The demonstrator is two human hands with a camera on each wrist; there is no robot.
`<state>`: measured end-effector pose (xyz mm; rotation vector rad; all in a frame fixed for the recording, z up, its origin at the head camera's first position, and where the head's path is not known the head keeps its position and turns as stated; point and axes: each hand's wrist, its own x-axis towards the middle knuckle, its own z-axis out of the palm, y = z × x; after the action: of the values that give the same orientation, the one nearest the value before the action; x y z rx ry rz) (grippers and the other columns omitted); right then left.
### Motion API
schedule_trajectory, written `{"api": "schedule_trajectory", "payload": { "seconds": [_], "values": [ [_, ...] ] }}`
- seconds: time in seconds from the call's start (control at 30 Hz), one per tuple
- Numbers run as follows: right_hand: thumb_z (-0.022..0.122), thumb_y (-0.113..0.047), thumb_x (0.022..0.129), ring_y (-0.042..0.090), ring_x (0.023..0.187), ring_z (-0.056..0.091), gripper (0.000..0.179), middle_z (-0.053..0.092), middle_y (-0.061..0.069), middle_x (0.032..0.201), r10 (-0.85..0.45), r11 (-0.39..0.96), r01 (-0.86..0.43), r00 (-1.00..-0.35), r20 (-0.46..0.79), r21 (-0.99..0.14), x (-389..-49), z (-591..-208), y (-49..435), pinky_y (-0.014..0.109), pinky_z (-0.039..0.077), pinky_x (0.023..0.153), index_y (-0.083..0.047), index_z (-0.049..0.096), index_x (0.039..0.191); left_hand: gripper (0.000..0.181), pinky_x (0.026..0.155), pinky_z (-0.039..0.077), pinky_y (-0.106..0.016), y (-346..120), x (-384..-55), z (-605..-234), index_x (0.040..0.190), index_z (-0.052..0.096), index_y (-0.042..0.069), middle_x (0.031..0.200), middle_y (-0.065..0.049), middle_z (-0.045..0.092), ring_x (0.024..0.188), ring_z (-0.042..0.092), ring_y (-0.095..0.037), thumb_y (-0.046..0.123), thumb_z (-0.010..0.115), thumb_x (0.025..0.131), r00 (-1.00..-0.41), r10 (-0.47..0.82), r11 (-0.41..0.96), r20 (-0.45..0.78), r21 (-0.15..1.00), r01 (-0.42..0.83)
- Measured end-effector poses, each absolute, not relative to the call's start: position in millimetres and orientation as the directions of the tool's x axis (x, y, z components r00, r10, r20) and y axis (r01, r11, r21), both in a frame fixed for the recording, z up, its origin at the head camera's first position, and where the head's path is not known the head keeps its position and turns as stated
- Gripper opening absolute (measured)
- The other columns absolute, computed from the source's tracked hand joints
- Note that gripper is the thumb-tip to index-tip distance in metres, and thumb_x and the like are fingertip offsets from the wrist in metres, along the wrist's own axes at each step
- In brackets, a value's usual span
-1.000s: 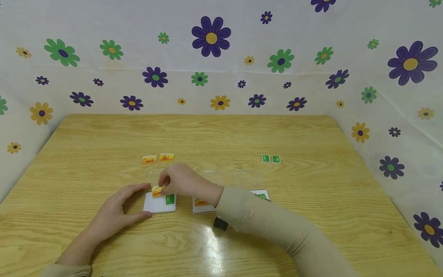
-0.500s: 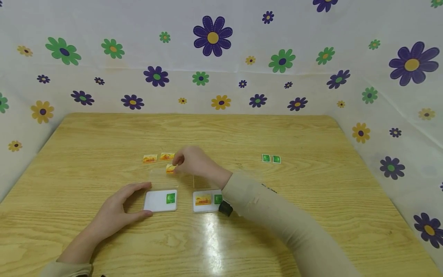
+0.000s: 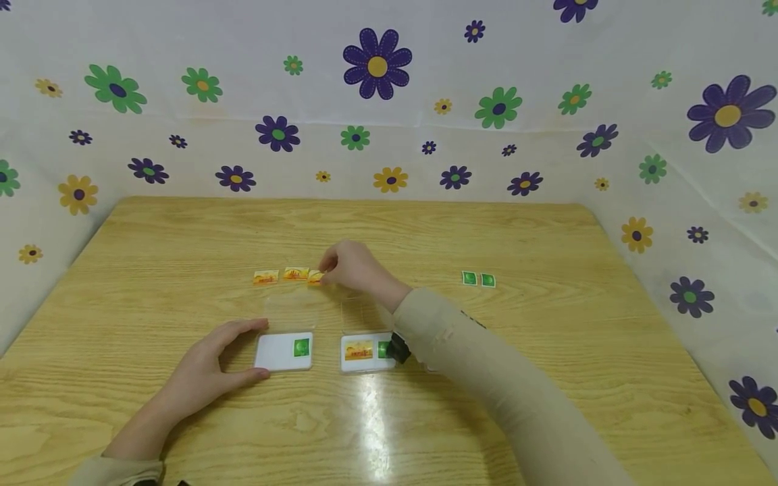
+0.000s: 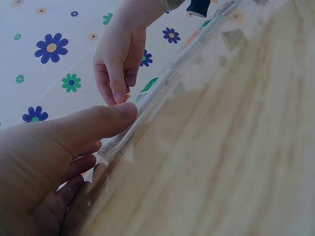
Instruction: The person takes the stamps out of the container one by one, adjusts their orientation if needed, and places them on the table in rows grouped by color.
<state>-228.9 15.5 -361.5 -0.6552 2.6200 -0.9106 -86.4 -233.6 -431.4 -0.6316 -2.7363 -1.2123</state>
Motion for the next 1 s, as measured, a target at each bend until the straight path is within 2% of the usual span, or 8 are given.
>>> {"api": "schedule_trajectory", "payload": {
  "seconds": [0.4,1.0],
  "values": [
    [0.075,-0.013,0.083,0.014,0.08,0.055,0.013,0.067,0.003,0.089,-0.491,0.736,-0.326,-0.86,-0.137,-0.594,-242,-369,15,0.021,0.045,0.068,-0.005,0.073,0.094,0.069,0.1,0.023,-0.007,-234,-87,-431,0.133,0.055,0.016,0.127,0.005,0.058,0.122,0.045,-0.006,0.032,0.084,0.072,-0.91,0.337,0.61,0.24,0.681,0.405],
    [0.074,-0.012,0.084,0.014,0.081,0.056,0.014,0.068,0.005,0.091,-0.5,0.73,-0.333,-0.856,-0.134,-0.597,-245,-371,14,0.021,0.046,0.07,-0.004,0.073,0.096,0.07,0.099,0.023,-0.006,-234,-86,-432,0.134,0.054,0.018,0.127,0.005,0.058,0.122,0.045,-0.008,0.033,0.083,0.072,-0.916,0.333,0.617,0.224,0.683,0.391]
  ]
}}
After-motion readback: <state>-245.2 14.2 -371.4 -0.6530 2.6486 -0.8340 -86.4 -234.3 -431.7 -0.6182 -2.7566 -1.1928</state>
